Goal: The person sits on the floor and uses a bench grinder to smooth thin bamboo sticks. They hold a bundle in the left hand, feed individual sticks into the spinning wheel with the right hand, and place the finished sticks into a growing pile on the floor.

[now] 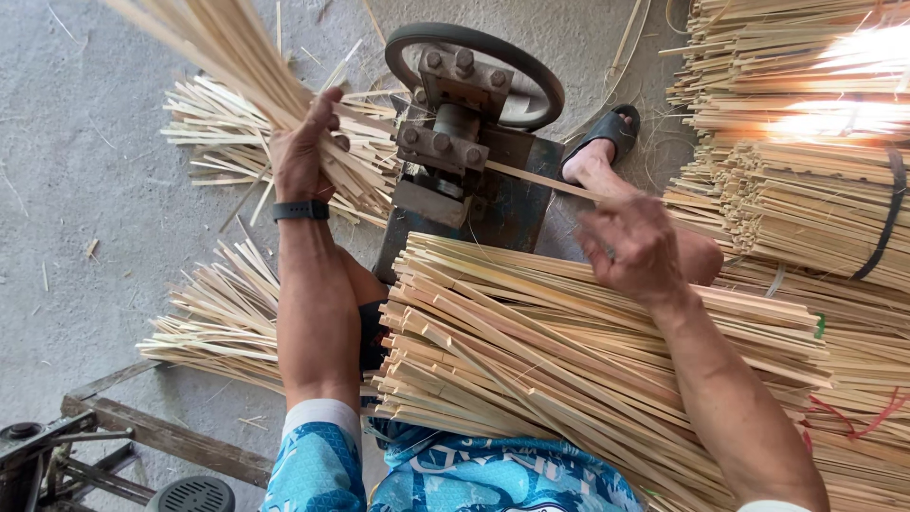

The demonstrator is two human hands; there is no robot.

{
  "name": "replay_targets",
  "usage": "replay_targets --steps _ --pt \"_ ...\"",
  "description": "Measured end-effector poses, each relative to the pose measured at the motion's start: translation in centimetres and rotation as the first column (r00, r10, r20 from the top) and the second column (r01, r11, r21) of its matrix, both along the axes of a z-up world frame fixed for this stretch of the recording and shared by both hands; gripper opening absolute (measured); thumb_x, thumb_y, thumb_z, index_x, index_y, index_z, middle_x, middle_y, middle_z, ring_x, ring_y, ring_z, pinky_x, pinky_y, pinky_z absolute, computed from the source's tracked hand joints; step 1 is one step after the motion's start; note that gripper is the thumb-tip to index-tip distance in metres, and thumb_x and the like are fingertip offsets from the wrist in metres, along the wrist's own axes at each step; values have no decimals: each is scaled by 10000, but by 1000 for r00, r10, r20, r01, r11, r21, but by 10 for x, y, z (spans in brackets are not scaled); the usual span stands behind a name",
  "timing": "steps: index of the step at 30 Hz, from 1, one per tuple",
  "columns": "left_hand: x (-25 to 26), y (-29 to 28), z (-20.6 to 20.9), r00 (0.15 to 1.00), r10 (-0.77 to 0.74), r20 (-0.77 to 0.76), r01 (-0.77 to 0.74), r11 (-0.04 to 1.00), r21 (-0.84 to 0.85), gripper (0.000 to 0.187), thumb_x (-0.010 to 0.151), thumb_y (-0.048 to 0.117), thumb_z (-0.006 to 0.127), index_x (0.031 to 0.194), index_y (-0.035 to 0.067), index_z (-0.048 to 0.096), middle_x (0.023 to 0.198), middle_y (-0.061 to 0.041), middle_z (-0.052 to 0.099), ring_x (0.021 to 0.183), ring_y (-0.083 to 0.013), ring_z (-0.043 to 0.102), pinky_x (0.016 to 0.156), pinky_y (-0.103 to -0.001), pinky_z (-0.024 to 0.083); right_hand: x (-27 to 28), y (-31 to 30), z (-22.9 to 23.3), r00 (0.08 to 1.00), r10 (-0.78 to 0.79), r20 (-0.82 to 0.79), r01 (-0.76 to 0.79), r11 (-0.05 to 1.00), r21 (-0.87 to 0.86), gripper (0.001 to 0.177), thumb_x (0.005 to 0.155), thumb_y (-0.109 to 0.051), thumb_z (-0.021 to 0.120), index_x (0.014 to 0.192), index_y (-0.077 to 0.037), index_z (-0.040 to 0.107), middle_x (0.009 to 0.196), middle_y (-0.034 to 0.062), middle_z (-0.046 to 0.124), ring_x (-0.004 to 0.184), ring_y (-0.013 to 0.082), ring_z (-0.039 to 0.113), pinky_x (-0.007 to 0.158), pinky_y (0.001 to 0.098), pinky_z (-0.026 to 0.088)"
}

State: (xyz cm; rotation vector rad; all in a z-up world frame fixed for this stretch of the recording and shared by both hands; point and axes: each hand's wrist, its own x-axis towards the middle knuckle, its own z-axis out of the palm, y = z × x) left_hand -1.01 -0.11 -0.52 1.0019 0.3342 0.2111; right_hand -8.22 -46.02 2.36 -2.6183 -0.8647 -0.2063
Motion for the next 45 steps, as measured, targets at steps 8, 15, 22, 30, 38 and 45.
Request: replay_targets --steps 8,15,22,30,38,45 --pt "11 -18 -2 999 -8 -54 7 1000 -8 513 842 75 861 1231 -69 559 933 -196 736 735 -186 724 567 -286 616 -24 -26 -3 663 -259 -703 262 959 -106 230 919 -254 687 1035 -78 780 1036 132 778 983 268 742 962 384 557" --pt "11 -17 -2 996 -88 -17 88 996 12 402 918 143 802 1197 -65 600 927 -158 756 738 -170 710 578 -275 612 -29 -58 -21 741 -179 -647 206 978 -35 161 890 -192 752 1000 -86 802 916 92 800 845 203 754 848 351 595" --pt "10 5 -11 998 16 55 -7 986 -164 300 968 182 761 1055 -43 584 821 -128 676 738 -223 719 661 -373 685 -25 -137 13 728 -404 -555 417 902 -110 188 967 -303 734 947 -134 812 842 47 787 608 168 717 500 327 591" --pt "2 3 -6 996 77 -36 -81 992 -99 375 936 205 816 1107 -36 585 896 -158 713 700 -189 669 558 -308 609 0 -127 18 896 -361 -259 360 931 -54 188 1050 -290 721 986 -137 809 867 56 766 717 128 701 620 283 586" --pt "4 -8 0 998 -61 0 61 996 -66 439 882 160 836 1166 -80 602 982 -180 742 698 -131 653 542 -239 599 2 -29 -11 975 -85 206 100 993 -65 248 944 -298 759 1068 -83 757 1049 140 766 976 231 691 887 412 600" --pt "4 15 -2 991 106 85 -83 967 -239 433 883 100 805 1198 -132 620 896 -166 686 656 -145 668 580 -227 625 -29 -28 -5 725 -212 -655 102 974 -201 273 898 -258 770 1083 -58 763 1089 160 762 1051 278 705 989 427 529"
